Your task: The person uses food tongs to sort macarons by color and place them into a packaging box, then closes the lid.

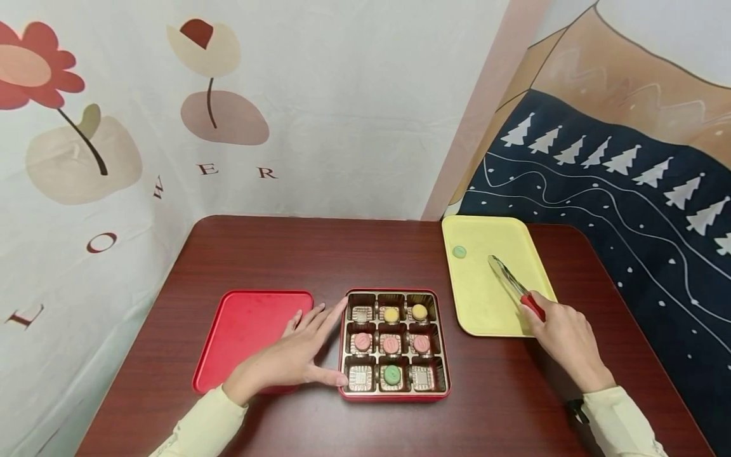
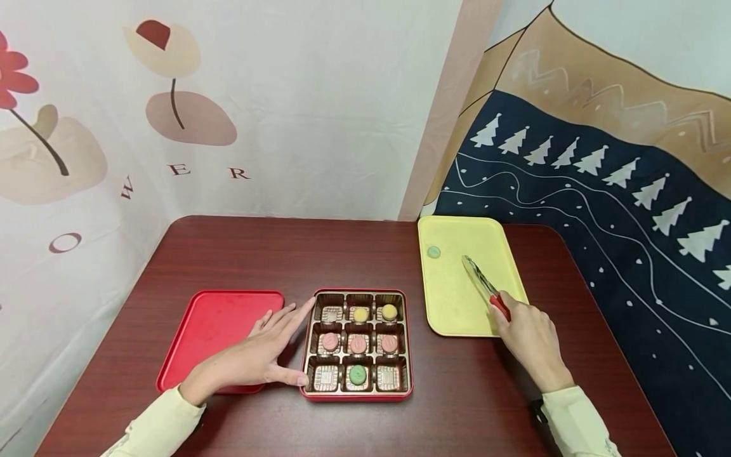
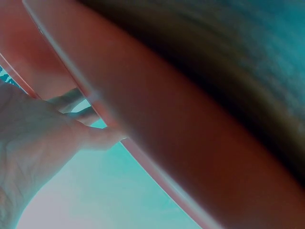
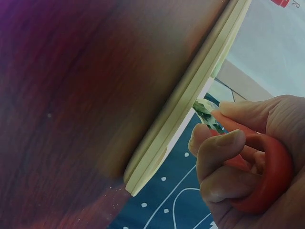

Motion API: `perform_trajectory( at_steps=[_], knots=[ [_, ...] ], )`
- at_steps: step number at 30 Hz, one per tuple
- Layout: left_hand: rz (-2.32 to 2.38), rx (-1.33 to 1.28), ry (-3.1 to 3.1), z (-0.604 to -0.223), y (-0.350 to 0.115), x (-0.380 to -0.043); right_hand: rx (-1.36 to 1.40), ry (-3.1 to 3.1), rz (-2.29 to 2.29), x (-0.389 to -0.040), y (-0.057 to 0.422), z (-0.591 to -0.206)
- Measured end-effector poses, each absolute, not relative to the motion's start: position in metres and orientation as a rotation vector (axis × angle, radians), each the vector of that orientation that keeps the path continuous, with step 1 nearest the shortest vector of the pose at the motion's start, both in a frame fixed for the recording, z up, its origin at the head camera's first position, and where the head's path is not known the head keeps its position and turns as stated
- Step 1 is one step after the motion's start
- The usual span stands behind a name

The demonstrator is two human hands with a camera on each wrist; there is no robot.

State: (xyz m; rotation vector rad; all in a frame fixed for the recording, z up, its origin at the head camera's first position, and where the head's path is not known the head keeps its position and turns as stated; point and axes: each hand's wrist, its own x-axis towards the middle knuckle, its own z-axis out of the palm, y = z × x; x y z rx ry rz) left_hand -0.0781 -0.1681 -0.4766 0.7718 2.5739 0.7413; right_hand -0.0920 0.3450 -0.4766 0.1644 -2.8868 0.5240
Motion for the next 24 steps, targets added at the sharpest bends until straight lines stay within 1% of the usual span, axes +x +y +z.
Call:
perform_trajectory(
  at_steps=[11, 24],
  knots=[
    [0.735, 0.774, 2.574, -0.4748, -0.1679, -0.0781, 0.153, -2.876, 0.55, -0.0903, 0.3461, -0.4763],
    [0.741, 0.767, 2.565, -0.4727, -0.1679, -0.0769, 0.231, -2.795, 0.539, -0.0893, 0.3377, -0.4679]
  ],
)
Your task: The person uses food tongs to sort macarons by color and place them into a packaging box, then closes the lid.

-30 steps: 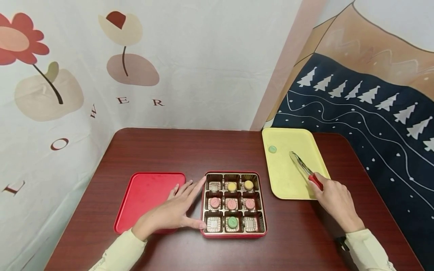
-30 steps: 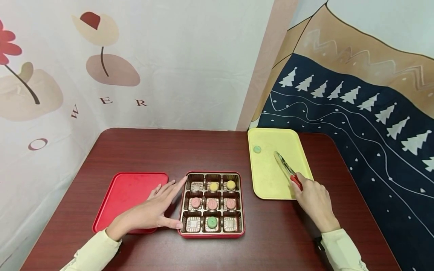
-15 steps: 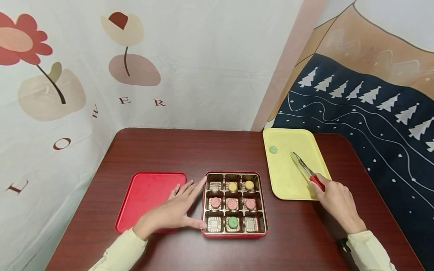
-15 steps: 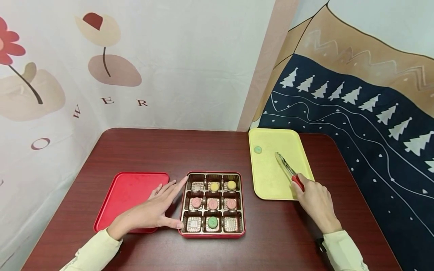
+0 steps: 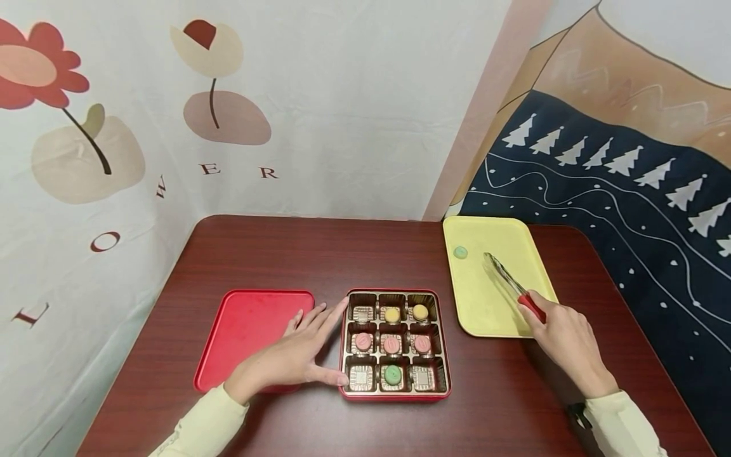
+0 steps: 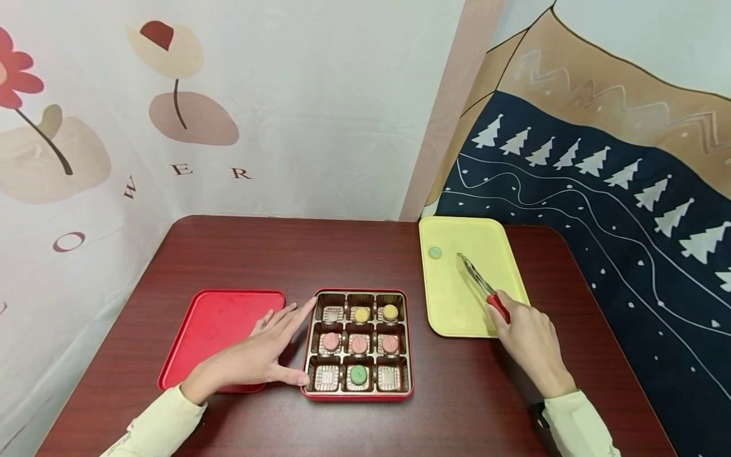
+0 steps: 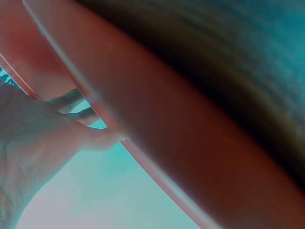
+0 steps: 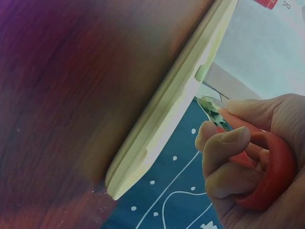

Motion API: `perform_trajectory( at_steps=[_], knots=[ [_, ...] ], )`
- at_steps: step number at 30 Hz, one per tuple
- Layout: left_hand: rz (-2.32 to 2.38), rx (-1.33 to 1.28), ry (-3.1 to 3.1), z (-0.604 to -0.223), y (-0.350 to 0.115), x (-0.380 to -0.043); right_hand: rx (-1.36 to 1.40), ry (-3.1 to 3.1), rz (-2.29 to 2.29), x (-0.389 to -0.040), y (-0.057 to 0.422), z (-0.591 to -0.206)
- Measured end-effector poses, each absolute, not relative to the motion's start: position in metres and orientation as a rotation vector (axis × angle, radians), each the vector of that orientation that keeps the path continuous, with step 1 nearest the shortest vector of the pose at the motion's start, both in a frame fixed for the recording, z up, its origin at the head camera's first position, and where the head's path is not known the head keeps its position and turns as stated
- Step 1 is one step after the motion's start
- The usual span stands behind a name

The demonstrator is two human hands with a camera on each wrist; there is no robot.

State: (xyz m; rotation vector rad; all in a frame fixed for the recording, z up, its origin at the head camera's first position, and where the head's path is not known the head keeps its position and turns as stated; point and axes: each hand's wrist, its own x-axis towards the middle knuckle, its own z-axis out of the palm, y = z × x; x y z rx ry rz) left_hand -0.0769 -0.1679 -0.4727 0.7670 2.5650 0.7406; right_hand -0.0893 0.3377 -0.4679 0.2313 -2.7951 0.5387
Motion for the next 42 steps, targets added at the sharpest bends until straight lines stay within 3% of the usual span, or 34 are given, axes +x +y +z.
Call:
perform_trajectory(
  at_steps=[13, 26, 42],
  knots=[
    [0.745, 0.764, 2.569, -0.474, -0.168, -0.078, 0.27, -2.767, 0.603, -0.076, 0.315, -0.452],
    [0.746, 0.764, 2.573, -0.475, -0.167, -0.078, 0.484, -2.685, 0.636, -0.051, 0.274, -0.424],
    [0.742, 0.772, 2.573, -0.474, -0.168, -0.077, 0.606, -2.692, 0.679, -0.034, 0.247, -0.425]
  ],
)
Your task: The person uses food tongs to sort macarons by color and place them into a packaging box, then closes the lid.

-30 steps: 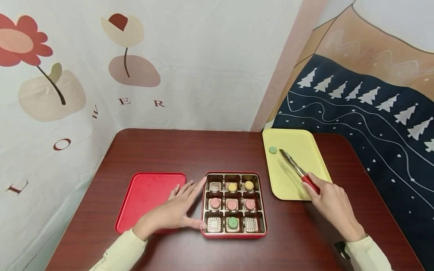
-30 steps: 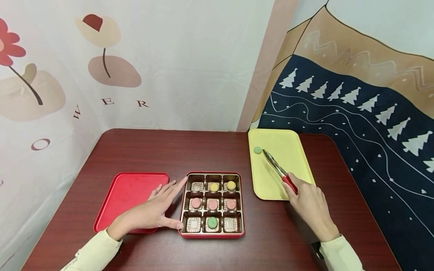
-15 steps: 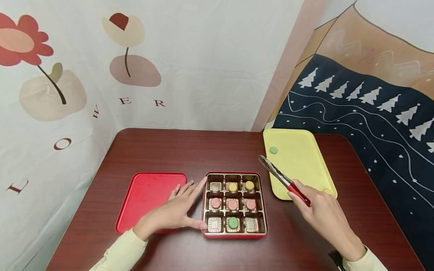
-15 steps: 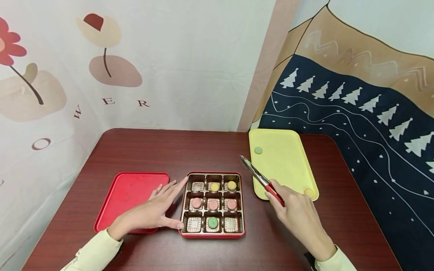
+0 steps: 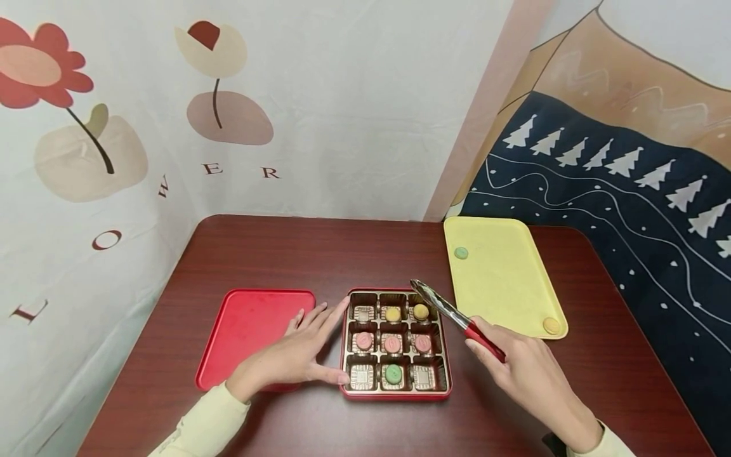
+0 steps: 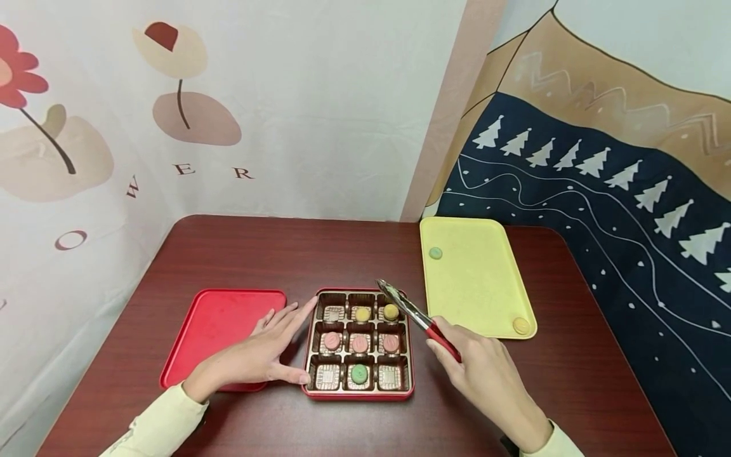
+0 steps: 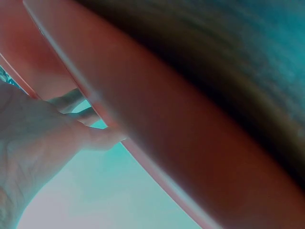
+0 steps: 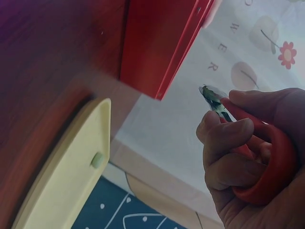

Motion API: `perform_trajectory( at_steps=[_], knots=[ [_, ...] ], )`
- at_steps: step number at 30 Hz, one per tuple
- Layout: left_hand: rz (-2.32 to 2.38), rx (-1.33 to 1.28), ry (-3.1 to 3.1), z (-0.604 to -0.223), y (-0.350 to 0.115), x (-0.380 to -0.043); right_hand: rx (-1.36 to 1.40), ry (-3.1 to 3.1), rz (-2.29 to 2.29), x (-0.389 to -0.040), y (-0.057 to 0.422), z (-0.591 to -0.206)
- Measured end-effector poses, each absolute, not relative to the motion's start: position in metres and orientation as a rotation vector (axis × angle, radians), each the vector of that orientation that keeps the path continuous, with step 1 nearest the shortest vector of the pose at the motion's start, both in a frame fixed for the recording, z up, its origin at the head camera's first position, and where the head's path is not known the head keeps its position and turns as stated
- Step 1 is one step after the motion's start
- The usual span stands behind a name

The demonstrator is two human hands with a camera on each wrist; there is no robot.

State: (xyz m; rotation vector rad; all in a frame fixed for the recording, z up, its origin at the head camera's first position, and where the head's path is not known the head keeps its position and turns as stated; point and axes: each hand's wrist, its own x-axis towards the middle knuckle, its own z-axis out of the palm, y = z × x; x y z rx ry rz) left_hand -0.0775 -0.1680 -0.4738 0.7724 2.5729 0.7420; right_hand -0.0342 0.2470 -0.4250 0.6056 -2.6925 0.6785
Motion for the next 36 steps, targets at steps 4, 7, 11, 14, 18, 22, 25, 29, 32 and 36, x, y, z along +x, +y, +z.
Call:
perform_trajectory(
  at_steps=[4, 7, 11, 14, 18, 22, 25, 29, 32, 36],
  knots=[
    [0.743, 0.769, 2.57, -0.473, -0.168, -0.077, 0.637, -2.686, 0.694, -0.031, 0.24, -0.425],
    [0.744, 0.767, 2.568, -0.473, -0.168, -0.077, 0.676, -2.661, 0.697, -0.028, 0.236, -0.427],
    [0.751, 0.759, 2.567, -0.474, -0.167, -0.077, 0.757, -2.621, 0.704, -0.025, 0.232, -0.429],
    [0.757, 0.75, 2.566, -0.473, -0.167, -0.077, 0.814, -2.608, 0.698, -0.021, 0.228, -0.431],
    [0.75, 0.75, 2.569, -0.473, -0.167, -0.076, 0.861, -2.625, 0.67, -0.014, 0.221, -0.433],
    [0.74, 0.756, 2.572, -0.473, -0.166, -0.076, 0.884, -2.648, 0.653, -0.009, 0.215, -0.434],
    [0.741, 0.761, 2.571, -0.472, -0.166, -0.077, 0.901, -2.651, 0.669, -0.006, 0.211, -0.436],
    [0.748, 0.767, 2.566, -0.47, -0.167, -0.078, 0.939, -2.634, 0.712, -0.002, 0.207, -0.439],
    [0.751, 0.77, 2.557, -0.469, -0.168, -0.078, 0.977, -2.615, 0.736, 0.0, 0.204, -0.441],
    [0.756, 0.768, 2.542, -0.47, -0.17, -0.077, 1.007, -2.655, 0.765, 0.002, 0.203, -0.441]
  ],
)
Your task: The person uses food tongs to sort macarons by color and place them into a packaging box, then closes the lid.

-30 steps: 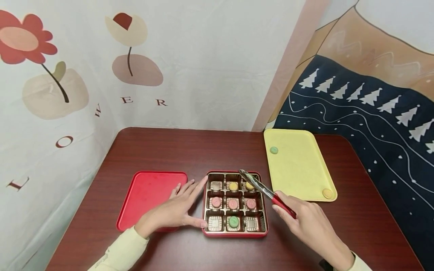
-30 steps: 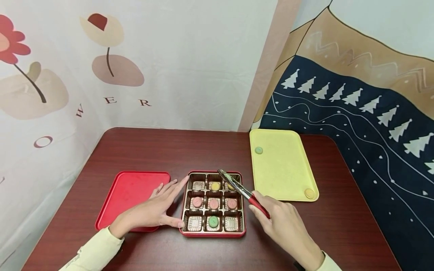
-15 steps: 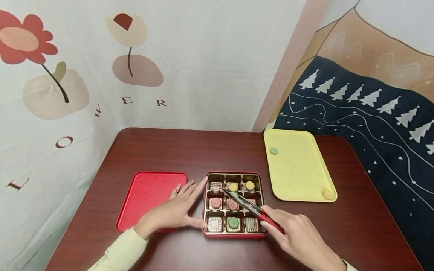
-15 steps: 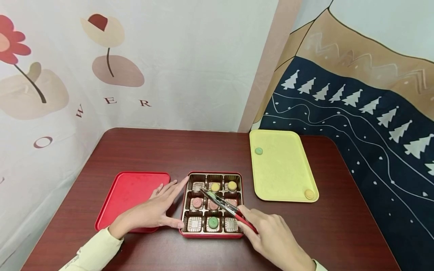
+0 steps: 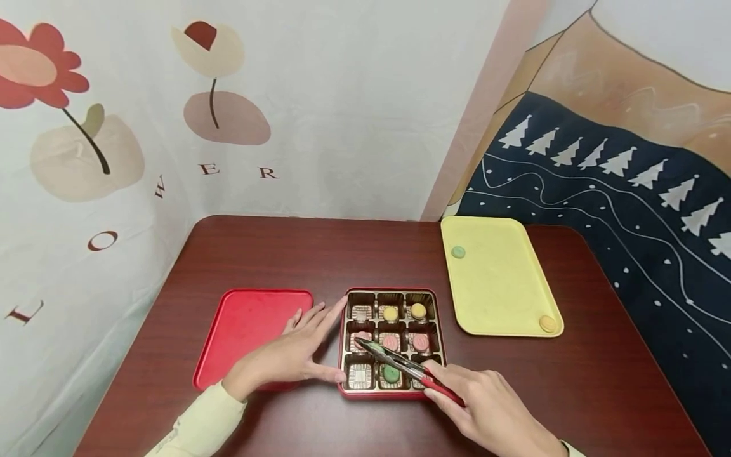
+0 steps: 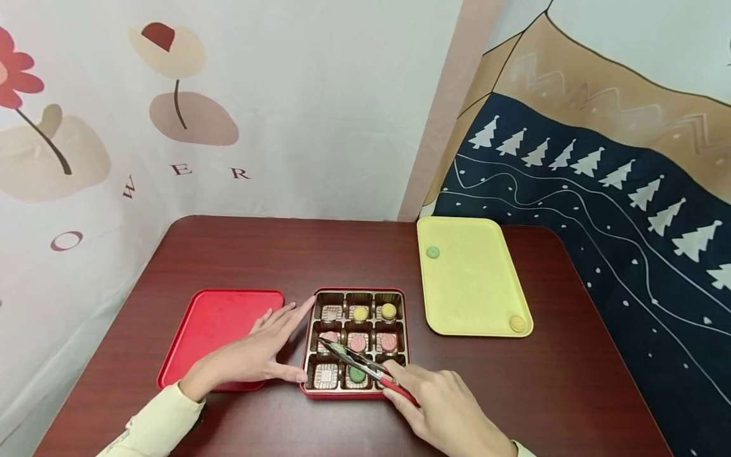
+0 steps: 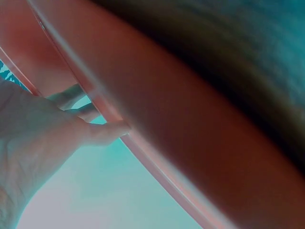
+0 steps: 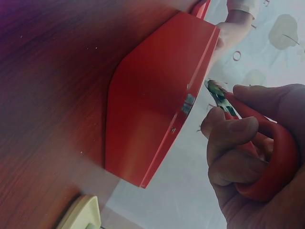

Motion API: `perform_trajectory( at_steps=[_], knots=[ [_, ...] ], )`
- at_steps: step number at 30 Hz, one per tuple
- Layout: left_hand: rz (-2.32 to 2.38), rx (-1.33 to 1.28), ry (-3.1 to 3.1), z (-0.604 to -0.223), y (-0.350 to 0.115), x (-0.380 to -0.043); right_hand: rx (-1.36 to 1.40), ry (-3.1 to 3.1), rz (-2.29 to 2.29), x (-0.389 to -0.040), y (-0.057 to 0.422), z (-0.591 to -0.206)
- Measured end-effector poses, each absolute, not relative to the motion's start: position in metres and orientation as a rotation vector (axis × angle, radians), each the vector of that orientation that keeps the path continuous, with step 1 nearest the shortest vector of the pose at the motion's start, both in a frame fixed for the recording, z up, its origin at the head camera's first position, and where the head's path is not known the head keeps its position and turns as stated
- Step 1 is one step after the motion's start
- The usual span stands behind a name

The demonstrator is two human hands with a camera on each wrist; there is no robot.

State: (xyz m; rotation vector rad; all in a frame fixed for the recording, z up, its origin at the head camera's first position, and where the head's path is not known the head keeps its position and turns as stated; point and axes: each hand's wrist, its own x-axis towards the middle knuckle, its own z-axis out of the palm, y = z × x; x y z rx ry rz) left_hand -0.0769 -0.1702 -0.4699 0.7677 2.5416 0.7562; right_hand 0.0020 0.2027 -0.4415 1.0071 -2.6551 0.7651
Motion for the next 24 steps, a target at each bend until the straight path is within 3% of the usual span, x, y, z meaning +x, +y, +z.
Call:
perform_trajectory(
  at_steps=[24],
  knots=[
    [0.741, 0.806, 2.532, -0.4689, -0.1714, -0.0801, 1.11, -2.615, 0.766, 0.0069, 0.1983, -0.4509]
  ],
)
